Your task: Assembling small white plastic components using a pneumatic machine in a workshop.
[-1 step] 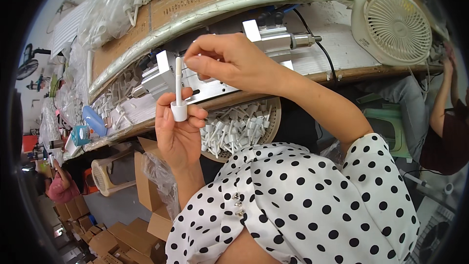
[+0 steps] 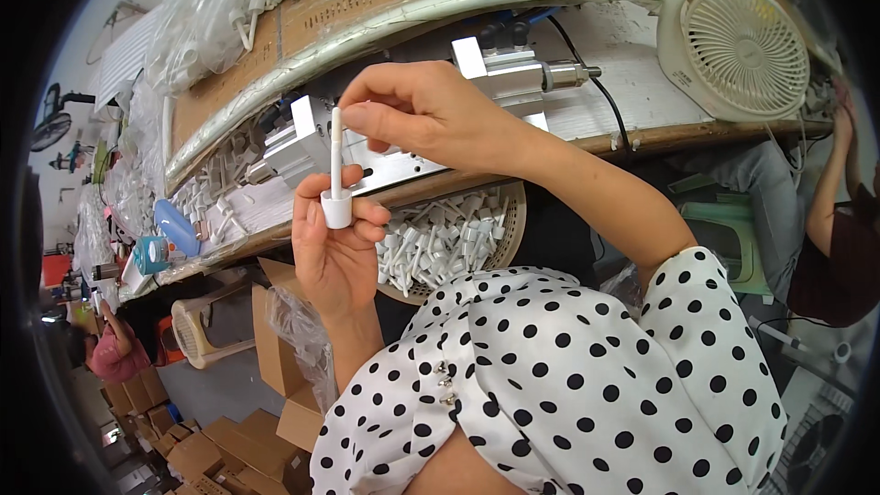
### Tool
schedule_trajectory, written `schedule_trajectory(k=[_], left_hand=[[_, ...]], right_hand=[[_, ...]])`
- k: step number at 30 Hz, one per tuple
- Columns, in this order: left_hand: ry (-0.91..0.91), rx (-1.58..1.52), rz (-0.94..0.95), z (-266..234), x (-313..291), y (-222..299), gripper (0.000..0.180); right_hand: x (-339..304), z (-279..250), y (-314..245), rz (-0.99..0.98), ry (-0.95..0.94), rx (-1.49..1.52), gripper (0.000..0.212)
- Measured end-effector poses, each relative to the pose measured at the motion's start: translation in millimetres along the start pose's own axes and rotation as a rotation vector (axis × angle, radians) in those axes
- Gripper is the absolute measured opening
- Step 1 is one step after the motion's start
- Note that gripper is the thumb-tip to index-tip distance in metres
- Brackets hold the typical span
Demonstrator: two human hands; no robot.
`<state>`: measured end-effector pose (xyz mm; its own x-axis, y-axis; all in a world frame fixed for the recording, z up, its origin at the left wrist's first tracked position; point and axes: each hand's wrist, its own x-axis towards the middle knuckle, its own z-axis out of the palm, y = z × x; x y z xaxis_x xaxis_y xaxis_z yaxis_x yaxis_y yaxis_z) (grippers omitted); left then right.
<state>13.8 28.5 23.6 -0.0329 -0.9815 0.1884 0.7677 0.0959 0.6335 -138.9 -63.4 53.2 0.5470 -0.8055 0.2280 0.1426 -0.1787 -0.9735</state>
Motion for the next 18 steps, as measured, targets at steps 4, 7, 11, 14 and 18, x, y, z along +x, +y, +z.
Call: schedule_trajectory(k=[4,7,11,14,18], left_hand=[[0.010,-0.004,-0.045,5.0,-0.9,-4.8,0.031],[0.009,0.006,-0.053,8.7,-2.9,-4.8,0.031],[-0.018,0.026,-0.066,11.6,-3.9,-5.8,0.031],[-0.035,0.082,-0.069,12.8,-4.9,-7.7,0.031],[-0.040,0.153,-0.068,12.8,-7.8,-7.0,0.031]], right_hand=[[0.0,-2.8,-1.9,0.003,-0.115,-0.021,0.024],[-3.1,-2.7,-2.0,0.001,-0.075,-0.002,0.024],[-5.7,-4.3,0.2,-0.008,-0.073,0.020,0.024],[-8.0,-6.0,2.9,-0.011,-0.078,0.020,0.023],[-10.9,-6.0,5.4,-0.063,-0.126,-0.003,0.025]])
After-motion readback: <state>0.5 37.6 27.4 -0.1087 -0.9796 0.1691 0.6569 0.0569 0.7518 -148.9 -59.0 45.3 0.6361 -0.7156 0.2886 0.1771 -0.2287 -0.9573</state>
